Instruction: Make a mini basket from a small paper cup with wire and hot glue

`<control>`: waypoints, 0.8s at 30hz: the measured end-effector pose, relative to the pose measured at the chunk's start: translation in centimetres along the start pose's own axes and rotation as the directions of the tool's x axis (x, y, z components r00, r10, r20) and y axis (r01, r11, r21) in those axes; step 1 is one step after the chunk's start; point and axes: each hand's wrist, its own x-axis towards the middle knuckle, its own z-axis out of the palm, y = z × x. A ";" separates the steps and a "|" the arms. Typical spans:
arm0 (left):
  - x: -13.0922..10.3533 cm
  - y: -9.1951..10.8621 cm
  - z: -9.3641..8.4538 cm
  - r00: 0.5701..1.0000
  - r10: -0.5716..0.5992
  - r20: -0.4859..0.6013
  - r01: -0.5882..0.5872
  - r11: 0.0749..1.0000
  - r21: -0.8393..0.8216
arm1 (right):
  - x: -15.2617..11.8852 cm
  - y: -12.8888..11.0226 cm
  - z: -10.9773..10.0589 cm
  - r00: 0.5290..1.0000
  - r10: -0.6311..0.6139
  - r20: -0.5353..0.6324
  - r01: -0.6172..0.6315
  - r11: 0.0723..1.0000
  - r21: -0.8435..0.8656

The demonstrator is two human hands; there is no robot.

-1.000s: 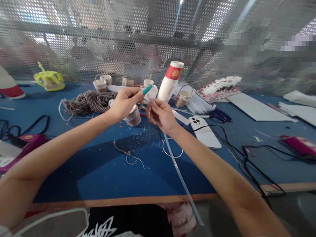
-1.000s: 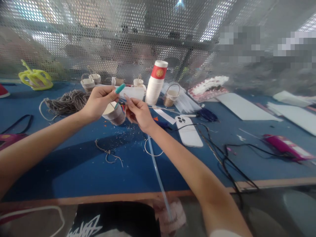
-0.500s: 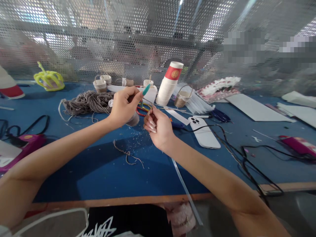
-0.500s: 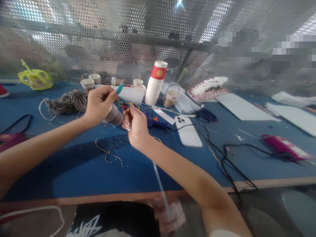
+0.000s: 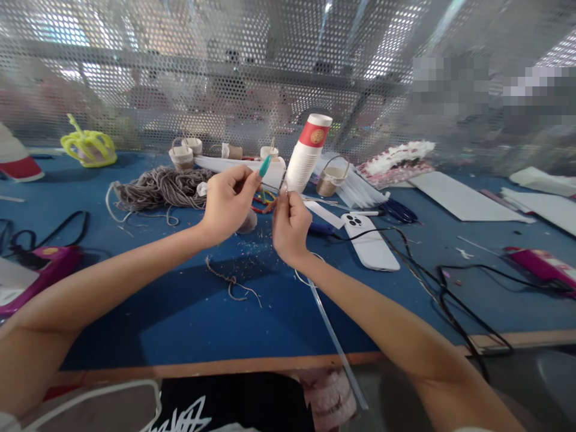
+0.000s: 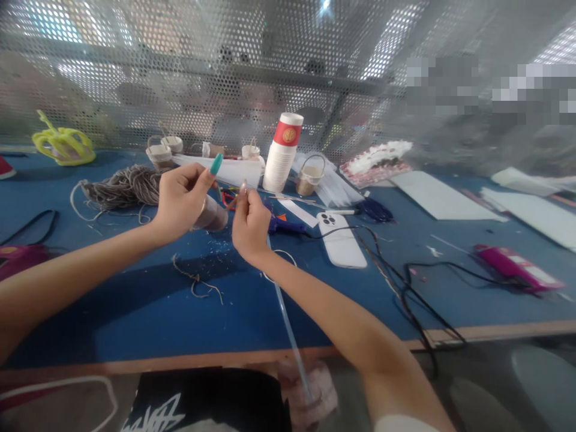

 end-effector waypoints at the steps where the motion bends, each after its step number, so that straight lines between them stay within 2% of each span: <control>1: 0.0 0.0 0.0 1.000 -0.005 0.010 0.005 1.000 -0.017 | 0.1 0.2 0.1 1.000 0.023 0.011 -0.023 1.000 0.018; 4: 0.2 -0.1 0.0 0.999 -0.013 0.043 0.015 0.999 -0.050 | 0.3 0.6 0.2 0.997 0.046 0.059 -0.050 0.997 0.063; 7: 0.4 0.0 -0.1 0.997 -0.024 0.072 0.029 0.997 -0.067 | 0.3 0.5 0.3 0.997 0.022 0.073 -0.026 0.998 0.054; 10: 0.4 0.1 -0.1 0.998 -0.045 0.033 0.048 0.995 -0.085 | -0.1 0.1 0.2 0.999 -0.039 0.035 0.039 0.999 -0.009; 13: 0.3 0.2 -0.1 0.997 -0.082 -0.014 0.080 0.991 -0.111 | -0.4 -0.3 0.3 0.985 -0.167 -0.048 0.159 0.978 -0.133; 15: 0.2 0.2 0.0 0.993 -0.116 -0.024 0.112 0.985 -0.134 | -0.5 -0.2 0.4 0.960 -0.273 -0.067 0.252 0.941 -0.228; 18: 0.2 0.3 0.1 0.986 -0.161 -0.038 0.152 0.973 -0.176 | -0.2 0.2 0.2 0.908 -0.419 -0.018 0.382 0.843 -0.378; 22: 0.2 0.6 0.2 0.976 -0.208 -0.061 0.191 0.958 -0.216 | 0.7 0.8 -0.5 0.791 -0.610 0.058 0.534 0.640 -0.553; 24: 0.2 0.7 0.2 0.971 -0.228 -0.067 0.207 0.950 -0.234 | 1.2 0.9 -0.9 0.740 -0.664 0.110 0.578 0.543 -0.609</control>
